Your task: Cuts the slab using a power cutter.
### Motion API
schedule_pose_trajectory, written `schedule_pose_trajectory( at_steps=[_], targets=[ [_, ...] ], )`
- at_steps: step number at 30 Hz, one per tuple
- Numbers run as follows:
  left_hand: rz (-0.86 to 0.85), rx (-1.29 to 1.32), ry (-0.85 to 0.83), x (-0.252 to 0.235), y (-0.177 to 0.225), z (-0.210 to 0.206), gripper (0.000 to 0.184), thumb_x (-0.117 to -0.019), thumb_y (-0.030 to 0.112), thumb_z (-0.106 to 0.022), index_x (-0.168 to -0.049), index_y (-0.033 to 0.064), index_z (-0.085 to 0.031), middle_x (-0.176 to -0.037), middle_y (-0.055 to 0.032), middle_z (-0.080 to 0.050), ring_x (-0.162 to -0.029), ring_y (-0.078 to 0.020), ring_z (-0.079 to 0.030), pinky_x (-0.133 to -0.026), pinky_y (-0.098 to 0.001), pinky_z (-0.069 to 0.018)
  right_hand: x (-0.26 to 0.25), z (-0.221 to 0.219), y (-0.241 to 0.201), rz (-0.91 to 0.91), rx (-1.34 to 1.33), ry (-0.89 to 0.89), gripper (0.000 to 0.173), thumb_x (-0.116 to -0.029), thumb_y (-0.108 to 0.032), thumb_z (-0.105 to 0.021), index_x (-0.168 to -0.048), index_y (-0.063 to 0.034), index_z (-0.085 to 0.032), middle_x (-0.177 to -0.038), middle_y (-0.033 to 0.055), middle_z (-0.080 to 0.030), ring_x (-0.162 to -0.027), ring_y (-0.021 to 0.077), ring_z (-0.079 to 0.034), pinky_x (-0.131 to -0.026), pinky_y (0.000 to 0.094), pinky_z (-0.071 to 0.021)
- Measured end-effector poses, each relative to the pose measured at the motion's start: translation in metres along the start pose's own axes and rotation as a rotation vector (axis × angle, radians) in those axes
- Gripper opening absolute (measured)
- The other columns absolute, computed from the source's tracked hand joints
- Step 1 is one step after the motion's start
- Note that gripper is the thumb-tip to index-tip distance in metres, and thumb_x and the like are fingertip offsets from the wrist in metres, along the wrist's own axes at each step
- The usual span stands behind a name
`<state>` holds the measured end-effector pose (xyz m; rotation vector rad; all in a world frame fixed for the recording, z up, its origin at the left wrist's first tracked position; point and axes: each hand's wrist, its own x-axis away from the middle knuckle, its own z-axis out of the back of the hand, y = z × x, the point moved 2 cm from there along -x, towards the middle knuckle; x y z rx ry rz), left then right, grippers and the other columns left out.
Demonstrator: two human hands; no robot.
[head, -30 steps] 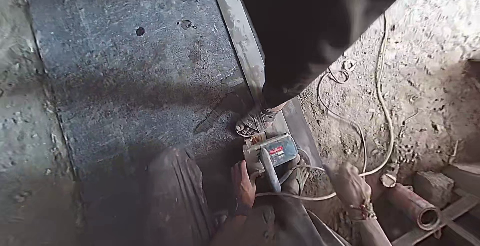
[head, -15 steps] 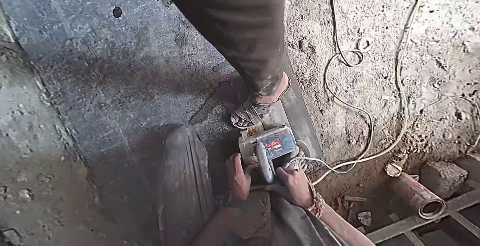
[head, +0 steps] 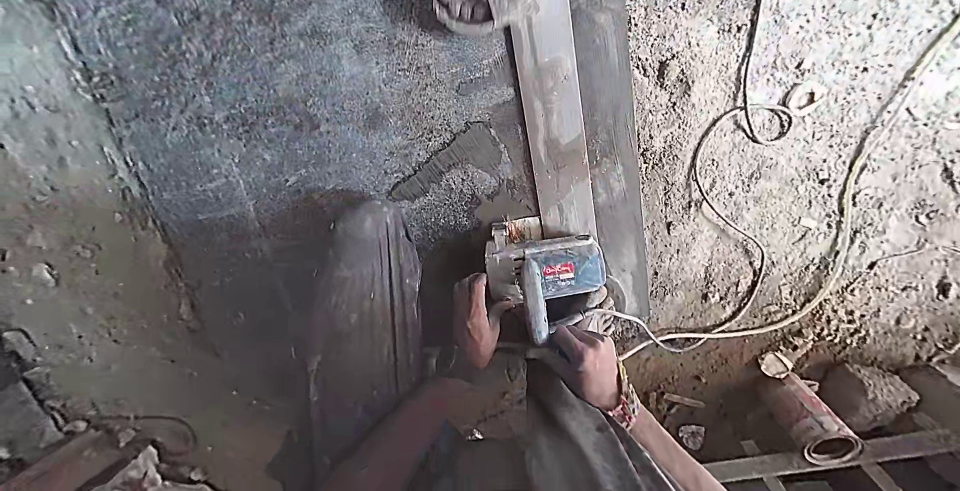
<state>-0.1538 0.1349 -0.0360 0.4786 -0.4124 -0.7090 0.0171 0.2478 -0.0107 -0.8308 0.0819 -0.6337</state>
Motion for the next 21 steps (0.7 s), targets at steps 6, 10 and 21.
schedule_pose_trajectory(
  at_steps=[6, 10, 21],
  targets=[
    [0.003, -0.002, -0.012, -0.003, 0.000, 0.001, 0.057, -0.0859, 0.034, -0.073, -0.117, -0.0134, -0.065, -0.115, -0.0306, -0.067, -0.108, -0.0464, -0.066, -0.098, -0.0518, -0.0522, 0.001, -0.005, 0.000, 0.002, 0.027, 0.073, 0.044, -0.0877, -0.048, -0.066, -0.066, -0.0104, -0.064, -0.057, 0.0030, -0.062, -0.049, 0.0175, -0.063, -0.044, 0.0355, -0.0504],
    [0.029, 0.015, -0.038, -0.004, 0.000, 0.002, 0.058, -0.0845, 0.030, -0.075, -0.119, -0.0150, -0.064, -0.118, -0.0330, -0.066, -0.110, -0.0483, -0.065, -0.100, -0.0537, -0.0512, 0.001, -0.005, -0.001, 0.015, 0.013, 0.086, 0.042, -0.0893, -0.046, -0.066, -0.068, -0.0102, -0.065, -0.058, 0.0032, -0.062, -0.050, 0.0176, -0.064, -0.044, 0.0352, -0.0510],
    [0.020, 0.030, -0.043, -0.012, -0.002, 0.001, 0.056, -0.0822, 0.023, -0.078, -0.120, -0.0153, -0.063, -0.119, -0.0330, -0.066, -0.110, -0.0479, -0.064, -0.098, -0.0548, -0.0514, -0.003, -0.008, -0.001, 0.057, 0.034, 0.138, 0.045, -0.0940, -0.046, -0.063, -0.066, -0.0103, -0.062, -0.057, 0.0032, -0.060, -0.049, 0.0176, -0.062, -0.043, 0.0342, -0.0495]
  ],
)
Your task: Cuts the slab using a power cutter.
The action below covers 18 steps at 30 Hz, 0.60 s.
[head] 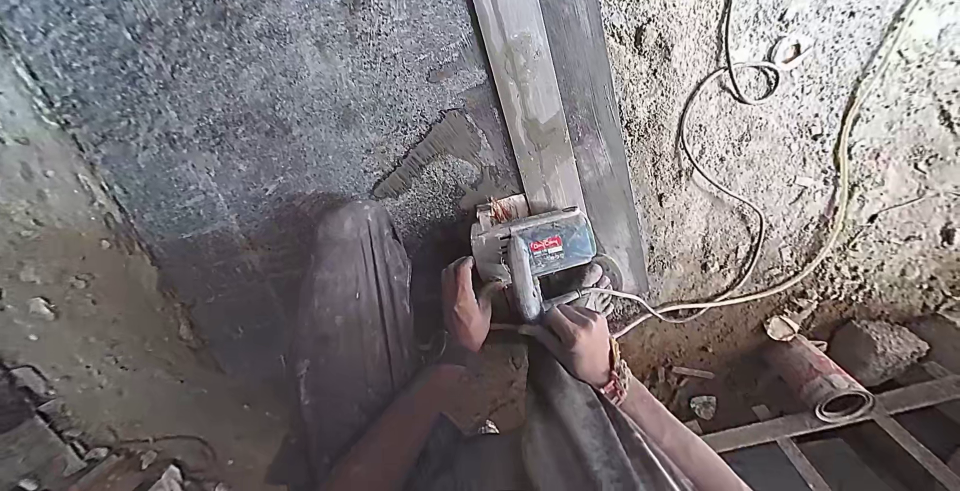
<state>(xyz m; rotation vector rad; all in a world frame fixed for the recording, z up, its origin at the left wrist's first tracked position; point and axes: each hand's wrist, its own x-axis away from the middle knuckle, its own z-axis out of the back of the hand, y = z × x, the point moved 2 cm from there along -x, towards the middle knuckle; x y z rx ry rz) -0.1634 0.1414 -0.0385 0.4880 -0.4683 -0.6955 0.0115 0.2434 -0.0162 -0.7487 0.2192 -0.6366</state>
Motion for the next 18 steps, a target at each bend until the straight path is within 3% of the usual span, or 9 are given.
schedule_pose_trajectory(
  at_steps=[12, 18],
  targets=[
    [0.017, -0.003, -0.029, -0.011, 0.002, 0.004, 0.056, -0.0828, 0.022, -0.078, -0.121, -0.0149, -0.062, -0.119, -0.0329, -0.066, -0.108, -0.0460, -0.065, -0.094, -0.0531, -0.0527, -0.006, -0.004, 0.001, -0.015, -0.039, 0.005, 0.044, -0.0940, -0.046, -0.065, -0.070, -0.0094, -0.064, -0.061, 0.0044, -0.062, -0.054, 0.0191, -0.064, -0.047, 0.0351, -0.0520],
    [0.036, -0.015, -0.050, -0.013, 0.004, 0.006, 0.056, -0.0832, 0.019, -0.079, -0.124, -0.0146, -0.060, -0.121, -0.0339, -0.064, -0.107, -0.0450, -0.064, -0.094, -0.0529, -0.0525, -0.011, -0.001, -0.001, -0.115, -0.105, -0.055, 0.044, -0.0903, -0.047, -0.068, -0.068, -0.0085, -0.063, -0.059, 0.0056, -0.060, -0.052, 0.0211, -0.063, -0.046, 0.0388, -0.0501]
  ],
)
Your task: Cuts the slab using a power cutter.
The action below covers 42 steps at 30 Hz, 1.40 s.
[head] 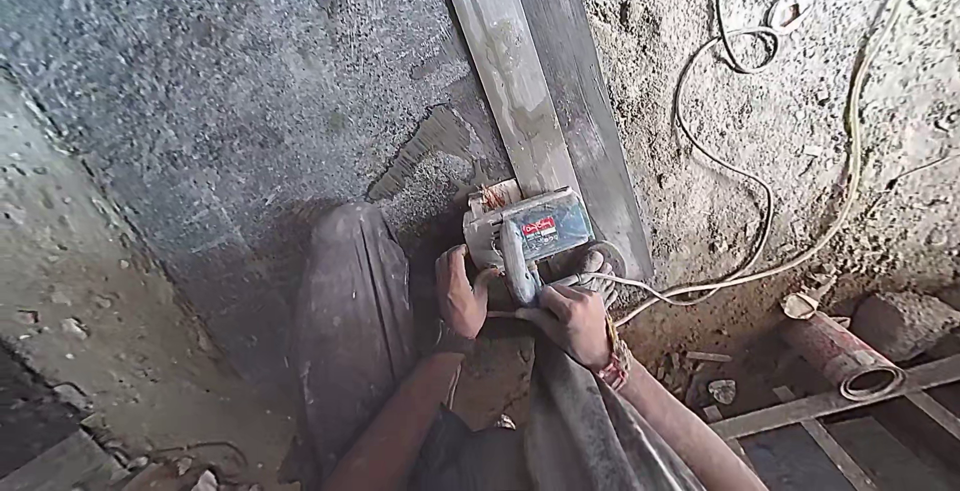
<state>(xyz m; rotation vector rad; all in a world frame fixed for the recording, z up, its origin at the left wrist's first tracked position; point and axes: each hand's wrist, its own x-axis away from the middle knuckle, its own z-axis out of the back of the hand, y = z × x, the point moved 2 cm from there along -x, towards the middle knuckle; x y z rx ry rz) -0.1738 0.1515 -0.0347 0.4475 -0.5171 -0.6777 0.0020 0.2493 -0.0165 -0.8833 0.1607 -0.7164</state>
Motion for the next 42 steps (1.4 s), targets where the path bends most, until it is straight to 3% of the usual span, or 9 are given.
schedule_pose_trajectory(
  at_steps=[5, 16, 42],
  targets=[
    [0.016, 0.007, -0.011, -0.004, 0.003, 0.002, 0.057, -0.0843, 0.019, -0.078, -0.126, -0.0147, -0.059, -0.123, -0.0340, -0.063, -0.111, -0.0441, -0.063, -0.097, -0.0526, -0.0509, -0.002, -0.001, 0.000, -0.002, -0.003, 0.017, 0.045, -0.0910, -0.047, -0.068, -0.069, -0.0084, -0.064, -0.061, 0.0062, -0.061, -0.054, 0.0222, -0.065, -0.048, 0.0400, -0.0518],
    [0.002, -0.018, -0.014, -0.012, 0.001, 0.003, 0.061, -0.0860, 0.027, -0.076, -0.126, -0.0149, -0.058, -0.120, -0.0331, -0.064, -0.107, -0.0418, -0.064, -0.093, -0.0507, -0.0522, -0.009, -0.002, 0.001, 0.033, 0.031, 0.061, 0.045, -0.0931, -0.047, -0.066, -0.069, -0.0097, -0.064, -0.061, 0.0058, -0.061, -0.056, 0.0229, -0.065, -0.050, 0.0405, -0.0522],
    [0.032, -0.004, -0.023, -0.030, 0.002, 0.009, 0.058, -0.0846, 0.021, -0.078, -0.127, -0.0135, -0.059, -0.121, -0.0321, -0.064, -0.108, -0.0425, -0.063, -0.095, -0.0525, -0.0510, -0.024, -0.005, -0.001, -0.038, -0.053, 0.040, 0.047, -0.0923, -0.049, -0.069, -0.069, -0.0088, -0.062, -0.062, 0.0056, -0.062, -0.055, 0.0208, -0.063, -0.049, 0.0398, -0.0503]
  ],
)
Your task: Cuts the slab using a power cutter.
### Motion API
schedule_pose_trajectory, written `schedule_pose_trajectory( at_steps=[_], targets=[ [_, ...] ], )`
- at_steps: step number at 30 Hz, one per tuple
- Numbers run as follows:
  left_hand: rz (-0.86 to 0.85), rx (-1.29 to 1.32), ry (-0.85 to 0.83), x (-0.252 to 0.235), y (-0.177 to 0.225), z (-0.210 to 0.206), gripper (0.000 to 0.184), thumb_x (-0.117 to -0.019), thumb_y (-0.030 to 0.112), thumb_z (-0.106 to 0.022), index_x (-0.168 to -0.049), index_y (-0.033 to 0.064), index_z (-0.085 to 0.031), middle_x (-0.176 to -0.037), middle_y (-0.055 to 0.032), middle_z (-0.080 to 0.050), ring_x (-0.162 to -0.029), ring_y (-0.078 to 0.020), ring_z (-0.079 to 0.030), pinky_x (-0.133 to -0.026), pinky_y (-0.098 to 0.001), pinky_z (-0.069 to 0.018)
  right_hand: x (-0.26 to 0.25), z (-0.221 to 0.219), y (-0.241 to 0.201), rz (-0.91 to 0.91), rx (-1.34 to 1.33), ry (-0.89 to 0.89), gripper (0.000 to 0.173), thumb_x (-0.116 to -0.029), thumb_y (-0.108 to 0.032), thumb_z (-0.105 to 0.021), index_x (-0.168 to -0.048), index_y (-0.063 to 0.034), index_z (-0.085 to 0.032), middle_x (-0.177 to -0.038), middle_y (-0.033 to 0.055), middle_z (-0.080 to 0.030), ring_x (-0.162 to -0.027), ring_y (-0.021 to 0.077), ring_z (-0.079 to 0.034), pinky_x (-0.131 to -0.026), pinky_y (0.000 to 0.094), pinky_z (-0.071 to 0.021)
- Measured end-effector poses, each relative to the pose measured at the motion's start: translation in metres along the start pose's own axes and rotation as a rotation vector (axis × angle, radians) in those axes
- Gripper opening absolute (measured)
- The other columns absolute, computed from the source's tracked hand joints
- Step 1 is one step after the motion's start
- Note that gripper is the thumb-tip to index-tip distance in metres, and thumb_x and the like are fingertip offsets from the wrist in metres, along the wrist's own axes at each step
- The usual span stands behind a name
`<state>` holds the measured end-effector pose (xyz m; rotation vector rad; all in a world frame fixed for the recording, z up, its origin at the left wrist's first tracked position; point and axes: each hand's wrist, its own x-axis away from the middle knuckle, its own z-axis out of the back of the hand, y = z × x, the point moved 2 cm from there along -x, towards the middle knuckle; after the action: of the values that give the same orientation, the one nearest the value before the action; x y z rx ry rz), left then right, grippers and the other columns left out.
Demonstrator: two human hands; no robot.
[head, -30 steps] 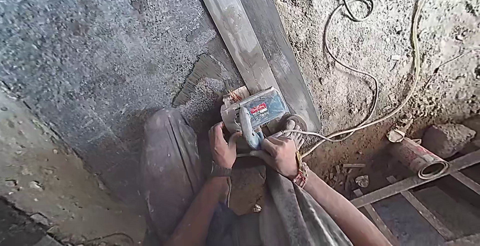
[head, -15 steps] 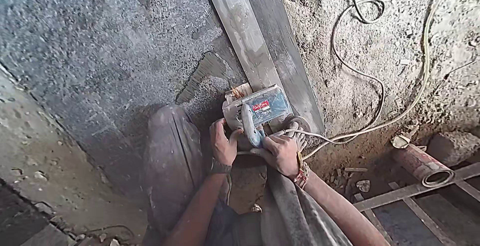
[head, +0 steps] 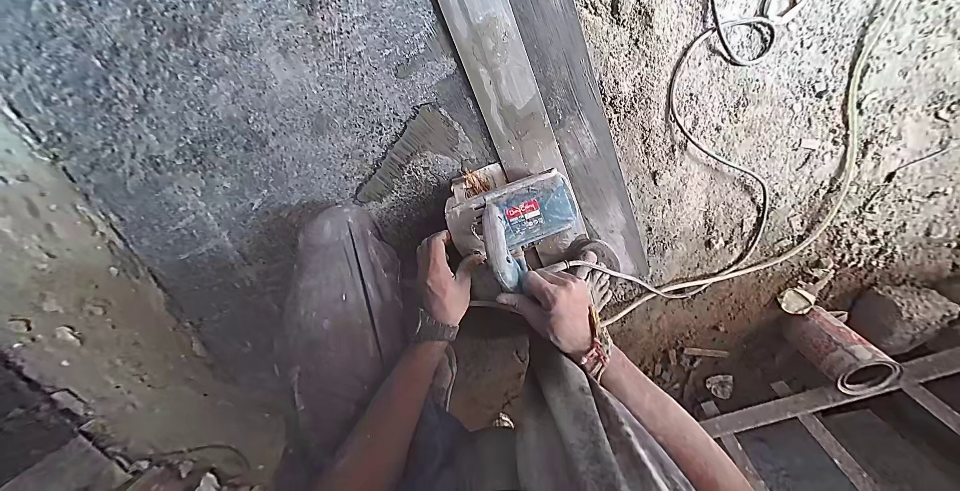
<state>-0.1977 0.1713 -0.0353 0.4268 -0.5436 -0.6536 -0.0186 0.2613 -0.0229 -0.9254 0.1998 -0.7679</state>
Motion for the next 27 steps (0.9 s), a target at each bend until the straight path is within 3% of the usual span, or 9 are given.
schedule_pose_trajectory(
  at_steps=[15, 27],
  targets=[
    [0.007, 0.001, -0.001, -0.011, 0.003, 0.004, 0.062, -0.0856, 0.026, -0.078, -0.128, -0.0140, -0.057, -0.121, -0.0332, -0.063, -0.106, -0.0419, -0.064, -0.095, -0.0528, -0.0511, -0.011, 0.000, -0.003, 0.007, -0.003, 0.031, 0.048, -0.0920, -0.048, -0.069, -0.068, -0.0081, -0.061, -0.059, 0.0059, -0.059, -0.054, 0.0214, -0.062, -0.049, 0.0399, -0.0494],
    [0.013, -0.011, -0.012, -0.020, 0.005, 0.009, 0.060, -0.0845, 0.020, -0.080, -0.128, -0.0138, -0.057, -0.122, -0.0335, -0.063, -0.107, -0.0438, -0.063, -0.096, -0.0546, -0.0501, -0.018, -0.004, -0.006, 0.000, 0.023, 0.098, 0.050, -0.0919, -0.052, -0.067, -0.066, -0.0093, -0.061, -0.059, 0.0050, -0.059, -0.053, 0.0204, -0.061, -0.048, 0.0393, -0.0476]
  ],
)
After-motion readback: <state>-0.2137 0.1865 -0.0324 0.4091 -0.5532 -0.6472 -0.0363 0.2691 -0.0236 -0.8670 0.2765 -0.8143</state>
